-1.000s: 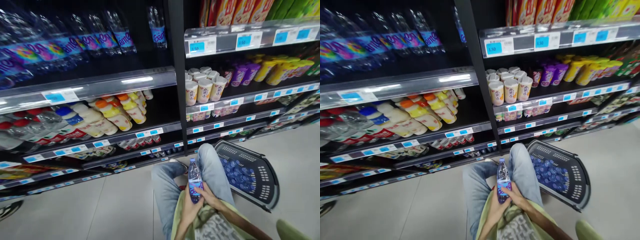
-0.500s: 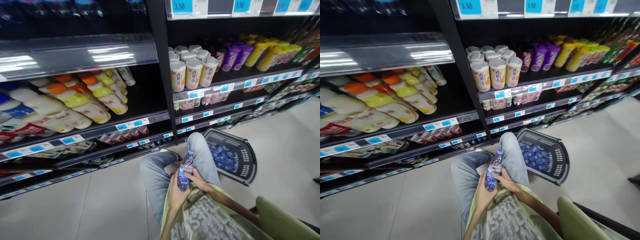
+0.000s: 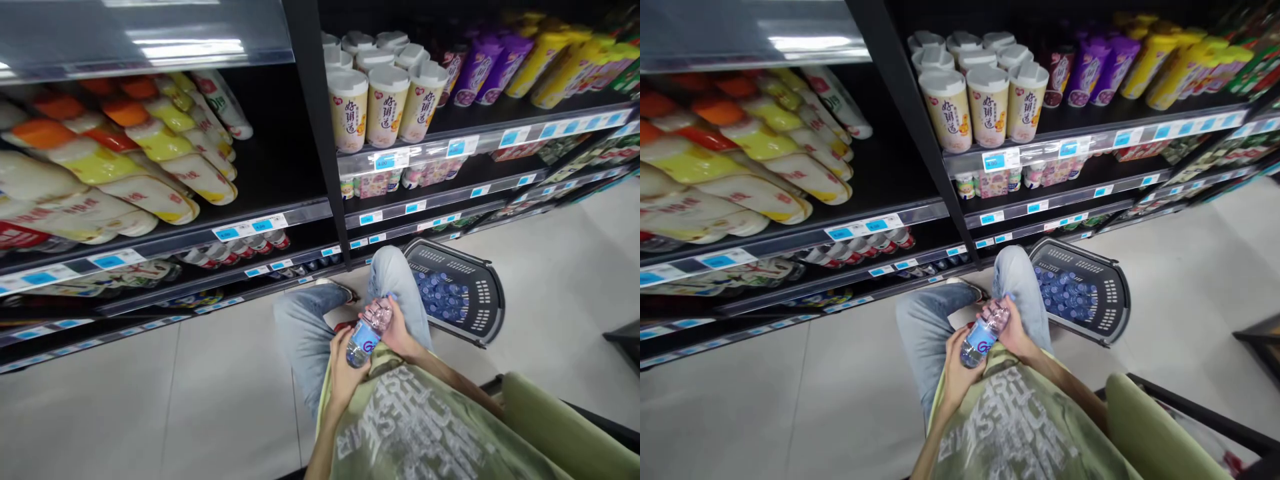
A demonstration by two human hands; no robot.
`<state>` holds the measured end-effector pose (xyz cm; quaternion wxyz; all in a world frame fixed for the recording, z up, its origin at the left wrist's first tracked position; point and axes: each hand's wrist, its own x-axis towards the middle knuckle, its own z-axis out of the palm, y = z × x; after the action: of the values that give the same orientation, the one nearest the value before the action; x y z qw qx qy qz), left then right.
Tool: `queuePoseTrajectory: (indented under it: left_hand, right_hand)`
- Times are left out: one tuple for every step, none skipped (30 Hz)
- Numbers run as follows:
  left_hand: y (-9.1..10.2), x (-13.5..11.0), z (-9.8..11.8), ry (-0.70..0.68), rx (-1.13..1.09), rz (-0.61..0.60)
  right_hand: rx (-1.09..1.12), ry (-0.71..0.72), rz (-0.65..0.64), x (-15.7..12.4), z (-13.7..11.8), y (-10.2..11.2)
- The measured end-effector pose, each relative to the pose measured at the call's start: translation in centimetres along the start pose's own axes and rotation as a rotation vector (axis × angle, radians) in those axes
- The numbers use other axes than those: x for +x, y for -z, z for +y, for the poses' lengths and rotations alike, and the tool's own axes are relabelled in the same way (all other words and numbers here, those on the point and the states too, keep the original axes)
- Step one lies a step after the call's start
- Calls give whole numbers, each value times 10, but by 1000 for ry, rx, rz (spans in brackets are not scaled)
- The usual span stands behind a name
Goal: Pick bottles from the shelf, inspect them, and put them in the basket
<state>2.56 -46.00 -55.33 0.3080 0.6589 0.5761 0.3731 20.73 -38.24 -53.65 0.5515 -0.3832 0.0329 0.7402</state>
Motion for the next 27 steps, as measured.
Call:
queuePoseTrajectory:
  left_hand:
    - [-1,0,1,-1,-19,-14]
    - [-2,0,1,-4,-37,-32]
    - [-3,0,1,-7,-51,-48]
    - [-4,0,2,-10,-61,-58]
    - [-4,0,2,-16,-67,-60]
    - [-5,0,2,-22,-70,-57]
    - [-5,0,3,-28,-73,-51]
    - [-5,0,3,-33,-76,-45]
    - [-5,-1,3,-35,-78,-42]
    - [-5,-1,3,-31,-78,-40]
    - [-4,-1,4,-22,-78,-40]
    - [-4,-2,4,-14,-78,-39]
    - [-3,-2,4,-10,-81,-37]
    - [-2,-2,4,-8,-86,-32]
    - [-2,-2,4,-9,-94,-27]
    - [-1,-1,4,-9,-102,-22]
    - [-1,-1,4,-3,-111,-23]
    - [0,-1,5,14,-122,-31]
    - [1,-1,5,45,-138,-45]
    - [3,0,5,87,-162,-64]
    - [4,0,6,140,-194,-85]
    - [7,0,5,198,-235,-106]
    - [9,1,5,250,-282,-126]
    - [12,2,5,290,-331,-147]
    - [14,2,4,317,-376,-169]
    - [17,3,4,332,-411,-191]
    - [19,4,3,339,-433,-212]
  right_hand:
    - [5,-10,4,0,-1,1]
    - [5,-21,4,1,-2,2]
    - [2,-30,1,0,-3,3]
    - [-1,-37,-3,0,-4,3]
    - [-3,-40,-6,0,-5,4]
    - [-2,-40,-8,-1,-5,3]
    - [2,-38,-9,-1,-6,3]
    - [5,-37,-9,-1,-6,3]
    - [7,-35,-8,-1,-6,3]
    - [7,-33,-8,-2,-6,3]
    - [4,-33,-8,-2,-6,3]
    - [0,-36,-10,-1,-6,3]
    - [-5,-39,-11,-1,-5,3]
    - [-9,-41,-11,-1,-5,3]
    - [-11,-43,-11,-1,-5,4]
    - [-12,-46,-11,-1,-5,4]
    - [-13,-49,-12,-1,-5,4]
    - [-15,-53,-14,-1,-4,5]
    - [-17,-56,-16,-1,-4,6]
    - [-19,-57,-17,-2,-5,7]
    - [-21,-58,-15,-2,-5,8]
    - [-22,-57,-10,-2,-5,9]
    - [-24,-58,-4,-3,-4,11]
    - [-25,-62,2,-3,-4,12]
    - [-24,-68,6,-4,-4,13]
    - [-20,-73,8,-4,-4,14]
    - [-14,-76,5,-4,-4,14]
